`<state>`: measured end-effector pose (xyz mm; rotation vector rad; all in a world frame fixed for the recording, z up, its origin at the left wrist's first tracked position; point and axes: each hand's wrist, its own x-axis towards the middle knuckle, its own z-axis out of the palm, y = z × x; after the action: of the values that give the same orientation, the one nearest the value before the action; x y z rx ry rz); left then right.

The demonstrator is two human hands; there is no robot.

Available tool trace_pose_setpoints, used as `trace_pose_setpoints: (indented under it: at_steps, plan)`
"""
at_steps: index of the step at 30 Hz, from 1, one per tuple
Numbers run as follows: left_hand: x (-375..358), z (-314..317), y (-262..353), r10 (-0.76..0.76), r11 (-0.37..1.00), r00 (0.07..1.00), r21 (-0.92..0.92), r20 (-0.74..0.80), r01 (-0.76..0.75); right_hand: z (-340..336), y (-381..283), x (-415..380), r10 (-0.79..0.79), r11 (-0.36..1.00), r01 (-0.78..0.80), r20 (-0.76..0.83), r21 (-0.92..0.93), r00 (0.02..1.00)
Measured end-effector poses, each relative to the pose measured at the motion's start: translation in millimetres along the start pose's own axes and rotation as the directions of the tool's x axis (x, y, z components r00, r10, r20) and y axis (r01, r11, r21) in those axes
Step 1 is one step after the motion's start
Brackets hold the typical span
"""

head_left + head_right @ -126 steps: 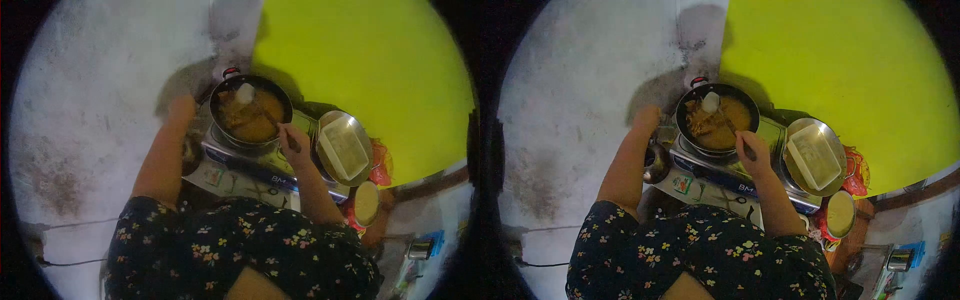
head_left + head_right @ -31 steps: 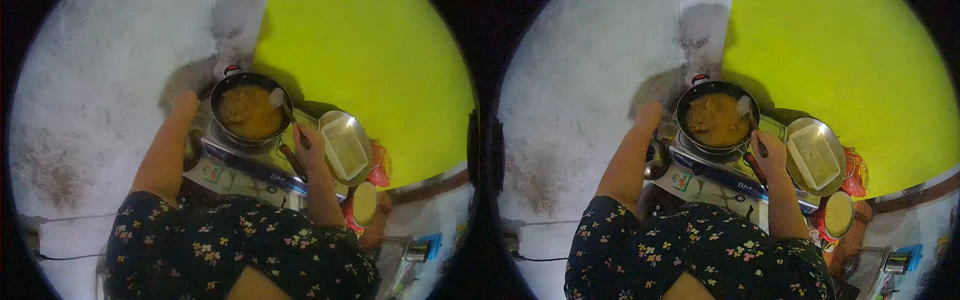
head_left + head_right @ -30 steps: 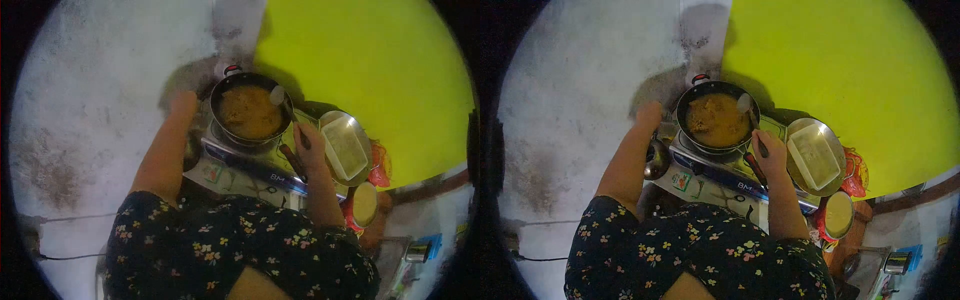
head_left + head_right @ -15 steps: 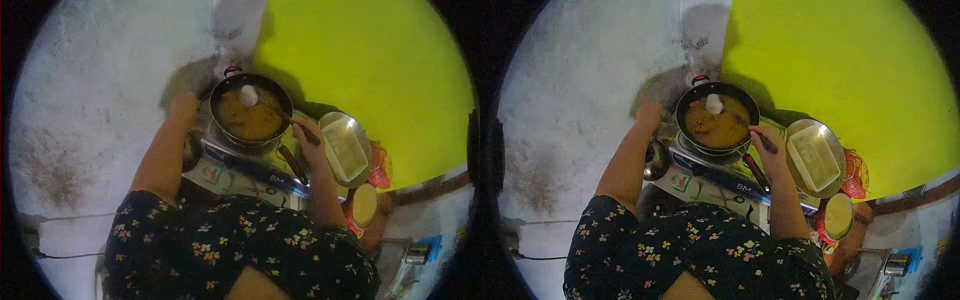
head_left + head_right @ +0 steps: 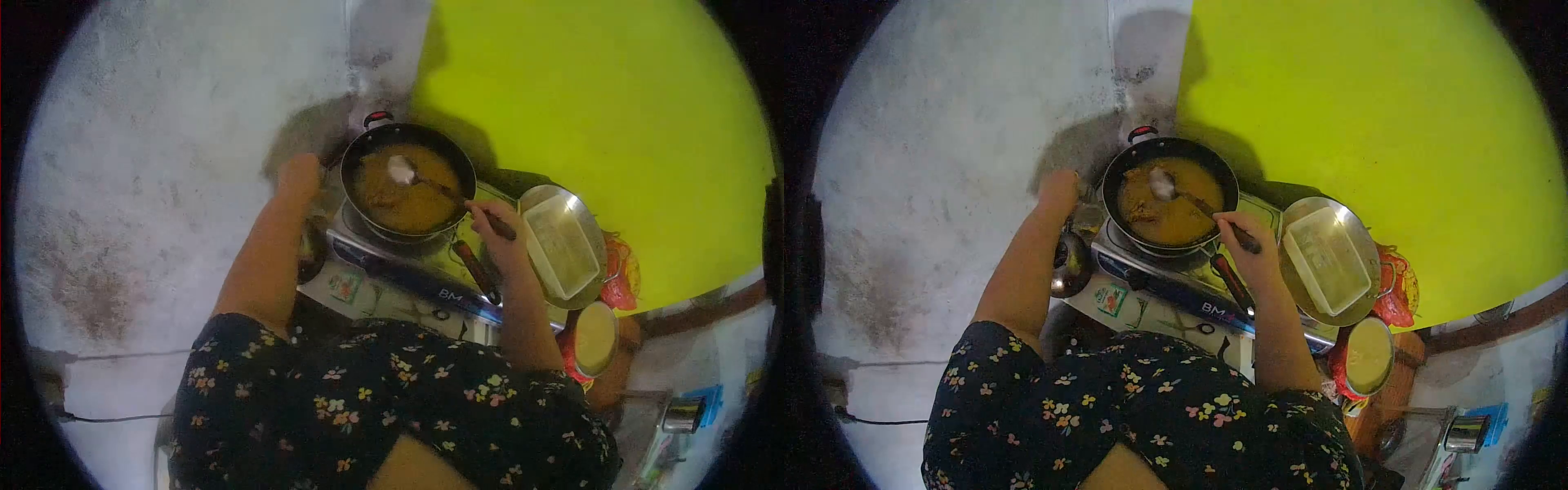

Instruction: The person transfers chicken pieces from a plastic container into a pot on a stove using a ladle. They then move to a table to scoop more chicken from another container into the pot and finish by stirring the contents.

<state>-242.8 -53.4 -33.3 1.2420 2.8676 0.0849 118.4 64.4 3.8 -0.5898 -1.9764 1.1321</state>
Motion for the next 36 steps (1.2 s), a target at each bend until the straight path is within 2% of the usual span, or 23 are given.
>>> trace_pose_setpoints:
  at_steps: [3,6,10,12,13,16,21,22,25,27,30,33,35,36]
  plan:
    - [3,7,-1,0.019,1.0,0.999,0.012,-0.027,-0.019,-2,5,2,0.162,0.985,-0.165,0.042,0.059,0.986]
    - [9,14,-6,0.046,0.999,0.997,0.023,-0.061,-0.044,-4,4,2,0.217,0.967,-0.218,0.021,0.134,0.976]
    - [7,9,-3,0.077,0.993,0.997,0.087,-0.025,-0.075,-7,-3,0,0.219,0.969,-0.219,0.015,0.111,0.976]
    - [-1,2,1,0.045,0.998,0.997,0.055,-0.065,-0.041,-7,0,0,0.204,0.974,-0.204,0.018,0.094,0.979]
    - [-3,1,3,0.028,0.999,0.996,0.039,-0.084,-0.025,-8,0,-1,0.213,0.97,-0.214,0.019,0.113,0.977]
    - [3,8,-3,0.107,0.991,0.99,0.09,-0.09,-0.099,-9,2,-3,0.228,0.961,-0.229,0.023,0.158,0.973]
    - [0,-1,1,0.087,0.993,0.996,0.08,-0.032,-0.084,-9,-4,-6,0.217,0.951,-0.211,0.0,0.226,0.976]
    - [-2,-4,2,0.089,0.992,0.996,0.09,-0.018,-0.087,-8,-10,-6,0.218,0.955,-0.212,-0.006,0.205,0.976]
    - [2,7,-4,0.137,0.99,0.983,0.059,-0.122,-0.131,-7,-23,-7,0.217,0.963,-0.21,-0.022,0.171,0.976]
    - [3,6,-2,0.113,0.992,0.989,0.069,-0.096,-0.107,-6,-19,-9,0.218,0.96,-0.21,-0.027,0.187,0.975]
    - [3,6,-3,0.104,0.993,0.989,0.064,-0.102,-0.098,-6,-13,-6,0.229,0.968,-0.228,0.003,0.104,0.973]
    - [10,16,-7,0.086,0.995,0.99,0.064,-0.108,-0.08,1,-4,-11,0.107,0.993,-0.106,-0.031,0.042,0.994]
    - [10,20,-10,0.076,0.996,0.993,0.052,-0.095,-0.071,9,-9,-13,0.097,0.995,-0.097,-0.031,-0.01,0.995]
    - [-2,3,-3,0.077,0.997,0.993,0.038,-0.086,-0.074,12,-11,-14,0.092,0.995,-0.093,-0.031,-0.037,0.995]
